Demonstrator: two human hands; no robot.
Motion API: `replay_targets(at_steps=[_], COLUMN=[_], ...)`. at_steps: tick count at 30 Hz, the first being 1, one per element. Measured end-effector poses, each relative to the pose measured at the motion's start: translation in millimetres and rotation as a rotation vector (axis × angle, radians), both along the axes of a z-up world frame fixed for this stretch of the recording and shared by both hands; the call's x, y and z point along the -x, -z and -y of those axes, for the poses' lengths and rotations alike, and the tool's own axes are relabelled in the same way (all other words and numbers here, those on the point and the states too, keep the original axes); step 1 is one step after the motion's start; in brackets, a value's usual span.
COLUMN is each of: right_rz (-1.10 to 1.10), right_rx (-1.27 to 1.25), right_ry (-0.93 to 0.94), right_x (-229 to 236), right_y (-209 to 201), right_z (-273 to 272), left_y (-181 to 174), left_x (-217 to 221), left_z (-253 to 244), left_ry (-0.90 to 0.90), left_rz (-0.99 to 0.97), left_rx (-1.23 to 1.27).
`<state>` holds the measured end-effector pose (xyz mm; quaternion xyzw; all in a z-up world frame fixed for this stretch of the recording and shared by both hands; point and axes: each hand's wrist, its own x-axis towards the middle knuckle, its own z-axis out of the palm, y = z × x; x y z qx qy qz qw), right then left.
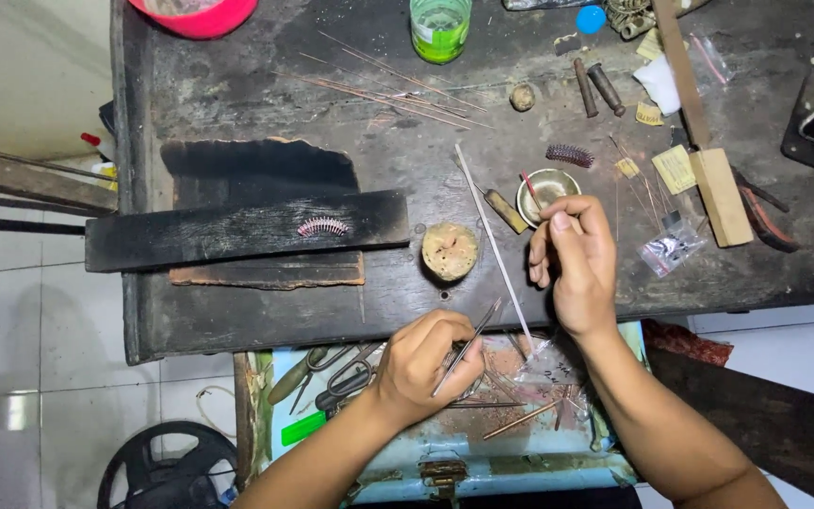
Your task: Preparing soldering flux by pouring liquid from a bottle into a small metal dish and stirring it with a brush.
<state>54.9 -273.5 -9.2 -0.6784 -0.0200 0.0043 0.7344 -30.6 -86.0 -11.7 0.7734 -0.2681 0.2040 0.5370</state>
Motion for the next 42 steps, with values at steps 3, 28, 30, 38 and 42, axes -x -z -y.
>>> replay_targets(at_steps=[3,28,30,38,42], right_rz=[0.026,0.014,-0.020,-0.020,-0.005], right_rx=[0.016,0.039,0.036,0.042,0.025], right_ry=[-0.011,0.052,0.068,0.063,0.053], right_x=[-0.1,3.5,3.9,4.1,3.2], right_y=[0.7,9.7,9.4,9.6,10.5], right_z=[0.7,-0.4,0.0,0.3,0.9], left_y=[-1.5,-31.1,-31.8,-28.2,-26.0], left_x=[-0.3,-26.3,-30.3,-31.0,-32.2], left_z=[-0.2,-74.9,-78.2,-75.6,-76.0], left_ry=[0.008,-0.792,-0.814,-0.797,-0.802], left_rz=[-0.004,0.353,0.339,0.270,0.270], left_rx=[-0.002,-0.153,-0.130,-0.109,-0.102])
